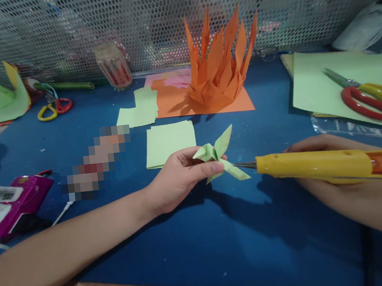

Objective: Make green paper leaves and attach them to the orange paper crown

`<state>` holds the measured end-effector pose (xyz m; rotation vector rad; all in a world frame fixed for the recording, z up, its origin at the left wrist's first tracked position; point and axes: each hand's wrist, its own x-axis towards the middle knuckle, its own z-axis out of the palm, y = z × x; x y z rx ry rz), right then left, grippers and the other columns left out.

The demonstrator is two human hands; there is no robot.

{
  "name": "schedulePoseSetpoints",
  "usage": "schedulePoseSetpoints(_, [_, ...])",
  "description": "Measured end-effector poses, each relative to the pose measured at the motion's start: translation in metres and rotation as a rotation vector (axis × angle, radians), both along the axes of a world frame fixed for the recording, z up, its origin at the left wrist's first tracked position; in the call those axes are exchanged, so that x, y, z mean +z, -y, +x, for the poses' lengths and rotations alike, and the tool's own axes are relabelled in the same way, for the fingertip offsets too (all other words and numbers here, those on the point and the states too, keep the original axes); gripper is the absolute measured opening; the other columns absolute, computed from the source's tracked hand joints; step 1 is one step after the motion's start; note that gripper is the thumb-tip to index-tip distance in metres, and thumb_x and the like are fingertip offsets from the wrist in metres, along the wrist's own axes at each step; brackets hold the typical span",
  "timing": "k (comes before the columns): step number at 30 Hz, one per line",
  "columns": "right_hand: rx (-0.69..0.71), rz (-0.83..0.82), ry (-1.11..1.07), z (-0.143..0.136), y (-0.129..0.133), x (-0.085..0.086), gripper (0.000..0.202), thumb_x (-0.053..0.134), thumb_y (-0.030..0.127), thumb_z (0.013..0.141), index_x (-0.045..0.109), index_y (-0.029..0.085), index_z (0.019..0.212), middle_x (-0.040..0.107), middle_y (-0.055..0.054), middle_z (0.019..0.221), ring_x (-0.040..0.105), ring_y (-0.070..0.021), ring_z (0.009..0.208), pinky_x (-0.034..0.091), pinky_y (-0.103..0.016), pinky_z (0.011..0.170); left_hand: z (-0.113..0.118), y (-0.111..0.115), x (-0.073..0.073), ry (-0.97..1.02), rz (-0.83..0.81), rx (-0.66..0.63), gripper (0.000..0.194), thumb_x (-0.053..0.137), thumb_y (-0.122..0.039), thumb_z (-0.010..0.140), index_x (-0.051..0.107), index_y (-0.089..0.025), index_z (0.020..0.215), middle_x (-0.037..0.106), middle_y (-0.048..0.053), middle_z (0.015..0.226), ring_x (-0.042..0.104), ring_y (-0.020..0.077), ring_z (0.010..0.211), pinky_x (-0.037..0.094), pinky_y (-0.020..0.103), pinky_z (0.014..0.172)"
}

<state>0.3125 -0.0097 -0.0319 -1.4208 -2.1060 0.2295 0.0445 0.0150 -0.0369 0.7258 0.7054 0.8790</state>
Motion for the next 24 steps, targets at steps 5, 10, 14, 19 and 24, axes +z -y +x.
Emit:
schedulePoseSetpoints(5, [-0.004,0.057,0.025,-0.003,-0.001,0.001,0.015,0.061,0.035,0.079,0.061,0.028,0.091,0.074,0.002,0.074,0.071,-0.0176,0.057,0.053,-0.022,0.044,0.000,0.001,0.002,-0.003,-0.015,0.008,0.019,0.089,-0.018,0.065,0.075,-0.016,0.079,0.072,-0.002,0.082,0.063,0.0094,0.080,0.047,0.025,0.086])
schedulePoseSetpoints(10, [-0.036,0.068,0.022,-0.007,-0.003,0.001,0.015,0.060,0.037,0.075,0.063,0.027,0.086,0.073,0.001,0.070,0.069,-0.0189,0.053,0.051,-0.024,0.040,-0.001,-0.001,0.003,0.017,-0.037,0.024,0.022,0.090,-0.018,0.064,0.076,-0.016,0.080,0.072,-0.002,0.084,0.063,0.0100,0.080,0.046,0.026,0.085])
schedulePoseSetpoints(14, [-0.072,0.035,0.019,-0.005,-0.002,0.003,0.017,0.060,0.039,0.074,0.064,0.026,0.084,0.074,-0.001,0.072,0.070,-0.0202,0.056,0.052,-0.026,0.041,-0.001,-0.002,0.001,0.043,-0.046,0.032,0.020,0.090,-0.020,0.065,0.077,-0.017,0.079,0.072,-0.001,0.084,0.062,0.0100,0.080,0.045,0.025,0.083])
schedulePoseSetpoints(19, [-0.005,0.019,0.010,0.001,-0.001,0.001,0.015,0.061,0.036,0.079,0.061,0.027,0.091,0.072,0.001,0.072,0.067,-0.0174,0.055,0.051,-0.024,0.043,-0.002,-0.002,0.002,0.080,-0.088,0.036,0.025,0.091,-0.020,0.063,0.078,-0.016,0.084,0.072,-0.003,0.081,0.062,0.0074,0.079,0.045,0.022,0.080])
schedulePoseSetpoints(24, [0.009,0.047,0.049,0.003,-0.002,-0.001,0.013,0.061,0.034,0.081,0.059,0.029,0.093,0.072,0.002,0.073,0.068,-0.0175,0.056,0.050,-0.023,0.042,-0.003,-0.003,0.003,0.125,-0.111,0.039,0.024,0.091,-0.018,0.064,0.079,-0.016,0.085,0.073,-0.003,0.081,0.064,0.0065,0.080,0.047,0.019,0.081])
